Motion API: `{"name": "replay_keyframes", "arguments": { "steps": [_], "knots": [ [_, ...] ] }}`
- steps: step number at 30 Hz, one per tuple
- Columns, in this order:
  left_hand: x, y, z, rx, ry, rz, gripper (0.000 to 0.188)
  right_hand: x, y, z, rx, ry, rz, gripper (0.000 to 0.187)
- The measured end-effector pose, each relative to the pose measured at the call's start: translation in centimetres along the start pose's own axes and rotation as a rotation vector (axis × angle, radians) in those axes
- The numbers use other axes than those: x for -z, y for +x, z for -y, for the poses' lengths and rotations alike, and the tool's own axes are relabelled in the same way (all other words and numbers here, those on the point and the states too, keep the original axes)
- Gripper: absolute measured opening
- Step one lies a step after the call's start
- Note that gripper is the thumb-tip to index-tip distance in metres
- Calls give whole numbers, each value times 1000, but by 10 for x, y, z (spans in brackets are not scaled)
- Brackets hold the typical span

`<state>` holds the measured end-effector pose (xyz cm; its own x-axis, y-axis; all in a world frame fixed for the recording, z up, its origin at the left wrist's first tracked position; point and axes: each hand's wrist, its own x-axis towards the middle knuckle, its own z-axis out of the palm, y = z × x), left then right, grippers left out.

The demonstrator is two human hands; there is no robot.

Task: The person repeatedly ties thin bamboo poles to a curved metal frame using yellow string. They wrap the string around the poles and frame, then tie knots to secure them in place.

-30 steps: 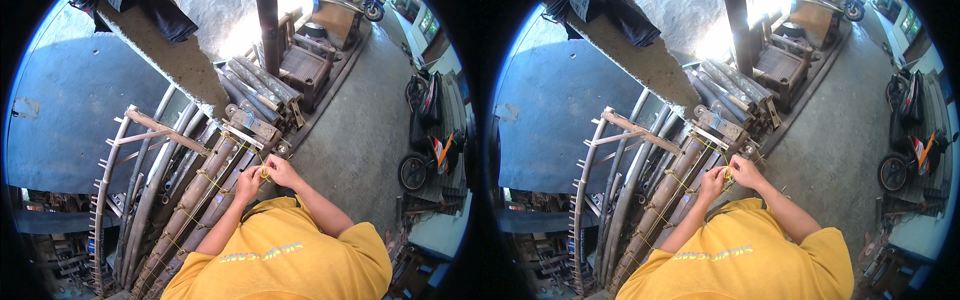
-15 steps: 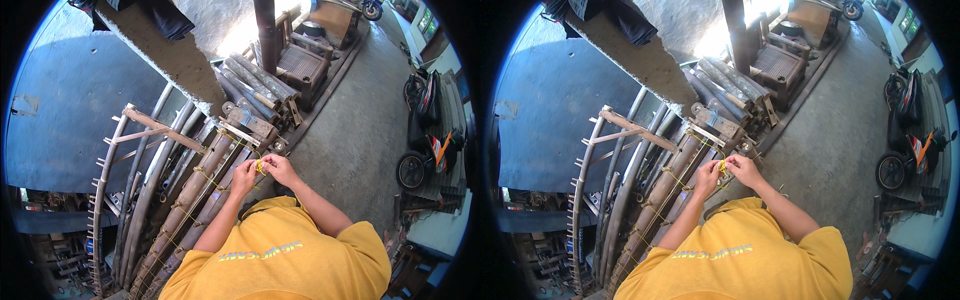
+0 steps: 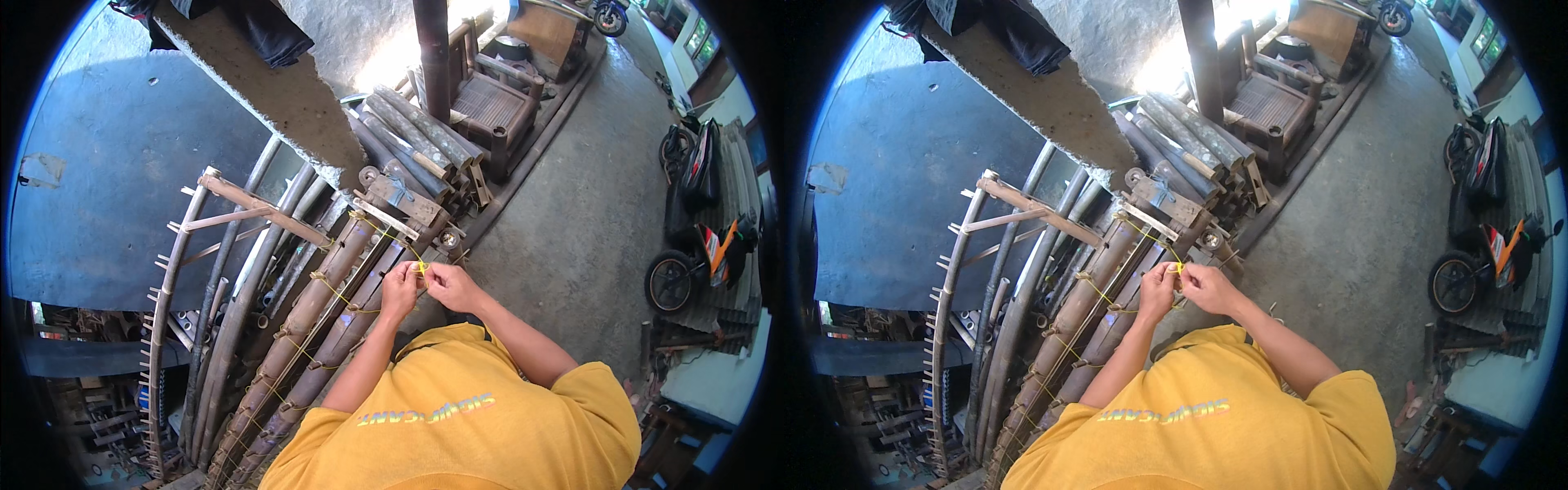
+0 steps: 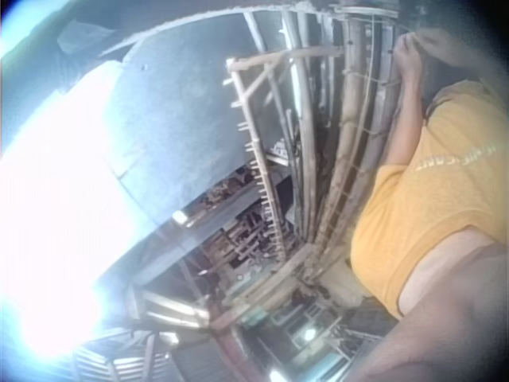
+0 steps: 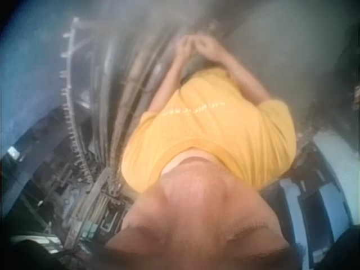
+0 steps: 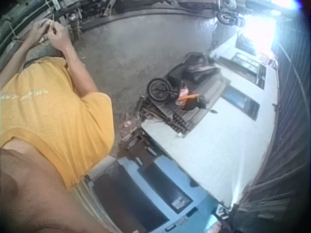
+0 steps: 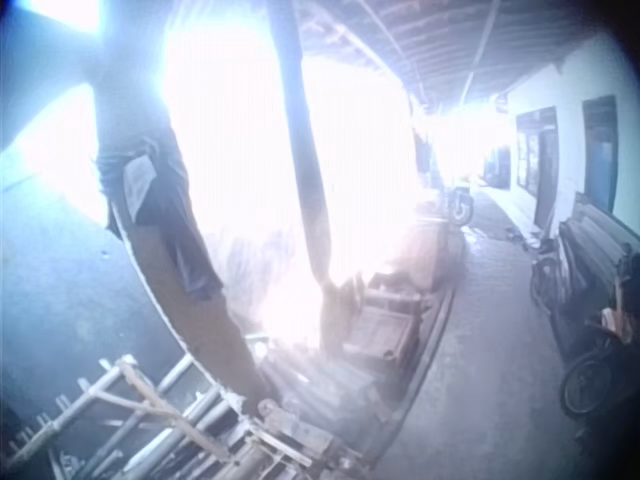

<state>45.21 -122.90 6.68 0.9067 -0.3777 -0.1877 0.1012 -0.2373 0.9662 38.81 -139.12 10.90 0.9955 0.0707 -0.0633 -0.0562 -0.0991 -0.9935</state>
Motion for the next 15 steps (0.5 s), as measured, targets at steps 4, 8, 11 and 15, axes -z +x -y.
{"name": "replay_keyframes", "arguments": {
  "steps": [4, 8, 11, 15],
  "knots": [
    [-8, -3, 3, 178, -218, -105, 25, -3, -44, 27, 51, 138, 310, 6],
    [4, 2, 20, 206, -160, -203, 25, 14, -69, 70, 190, 461, 684, 5],
    [12, -16, 13, 179, -125, -69, 21, 28, -66, 74, 184, 774, 489, 5],
    [24, -62, -31, 262, -165, 210, 18, 46, -47, 20, -72, 684, 137, 12]
  ]
}}
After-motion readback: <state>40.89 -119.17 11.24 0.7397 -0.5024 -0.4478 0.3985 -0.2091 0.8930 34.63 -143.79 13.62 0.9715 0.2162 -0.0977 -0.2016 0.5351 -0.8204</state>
